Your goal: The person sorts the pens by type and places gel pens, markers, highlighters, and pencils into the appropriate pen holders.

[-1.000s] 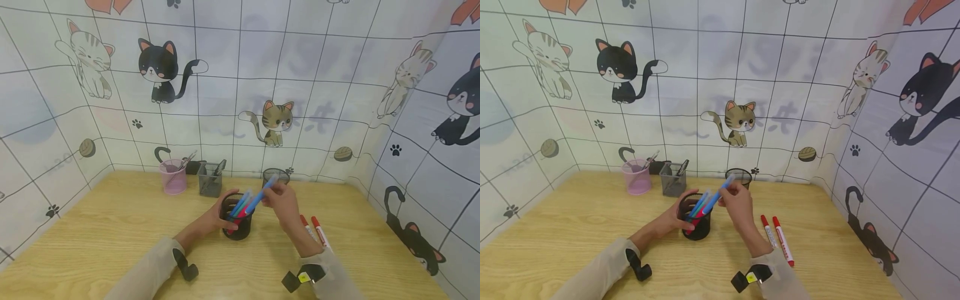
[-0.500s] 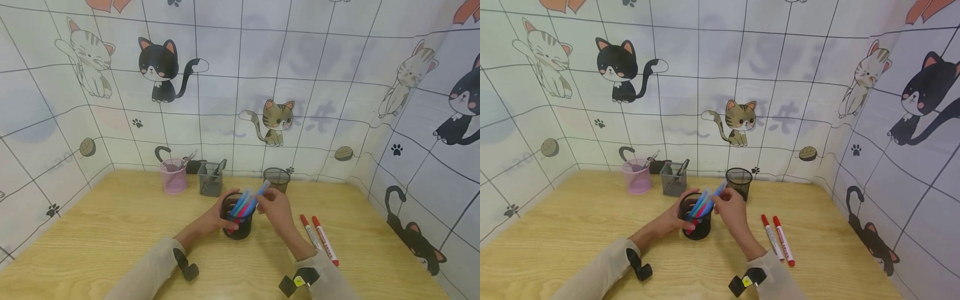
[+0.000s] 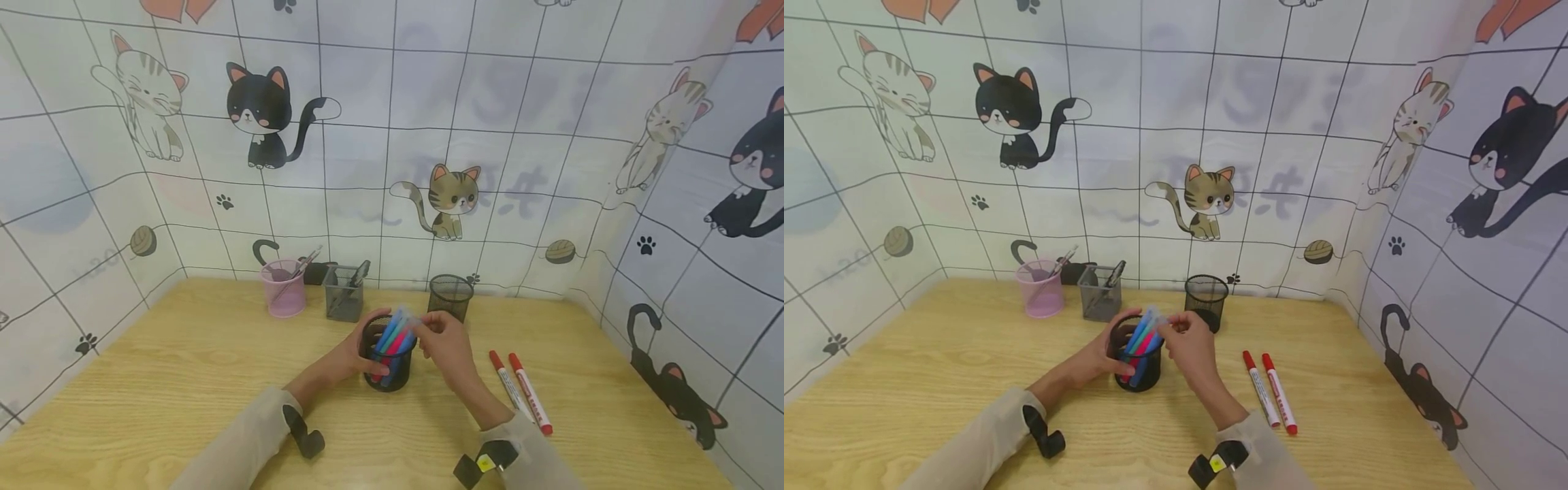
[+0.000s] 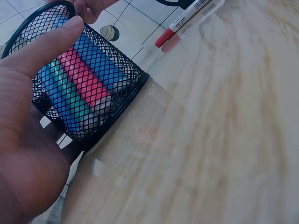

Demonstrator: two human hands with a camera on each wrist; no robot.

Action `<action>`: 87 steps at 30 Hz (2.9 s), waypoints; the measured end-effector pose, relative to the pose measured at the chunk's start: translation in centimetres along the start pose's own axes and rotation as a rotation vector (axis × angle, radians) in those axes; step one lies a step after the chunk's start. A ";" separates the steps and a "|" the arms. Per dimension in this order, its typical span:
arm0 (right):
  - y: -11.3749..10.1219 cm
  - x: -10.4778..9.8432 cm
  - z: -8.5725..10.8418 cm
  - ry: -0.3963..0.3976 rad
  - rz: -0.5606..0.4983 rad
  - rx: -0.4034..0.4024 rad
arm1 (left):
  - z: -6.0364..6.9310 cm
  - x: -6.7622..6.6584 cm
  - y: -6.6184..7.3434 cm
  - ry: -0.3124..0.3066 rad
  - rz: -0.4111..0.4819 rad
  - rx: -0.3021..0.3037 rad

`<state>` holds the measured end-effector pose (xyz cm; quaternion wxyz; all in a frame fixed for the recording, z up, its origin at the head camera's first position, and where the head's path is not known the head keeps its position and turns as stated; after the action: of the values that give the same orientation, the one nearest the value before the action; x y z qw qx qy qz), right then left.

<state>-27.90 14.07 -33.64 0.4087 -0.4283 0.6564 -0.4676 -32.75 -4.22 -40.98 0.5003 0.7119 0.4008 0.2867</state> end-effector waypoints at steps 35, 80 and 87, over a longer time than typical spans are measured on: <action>1.9 0.0 0.5 -0.074 0.006 0.099 | 0.1 2.1 -0.5 0.720 -0.412 -0.064; 6.4 -13.7 1.5 0.195 0.572 -0.111 | -7.4 -1.3 -3.1 0.787 -0.410 -0.241; 6.5 -13.5 1.5 0.186 0.593 -0.138 | -7.7 -1.3 -3.0 0.781 -0.429 -0.226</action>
<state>-23.64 27.68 -38.38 0.4354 -0.2004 0.8174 -0.3195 -40.53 -1.05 -41.27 0.4344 0.3923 0.6640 0.4654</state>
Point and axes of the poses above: each hand's wrist, its own z-axis away from the middle knuckle, its own x-axis out of the palm, y = z × x, the point moved 4 cm from there along -z, towards the middle knuckle, and after that the axes turned 13 degrees about y, right-handed, at the moved point
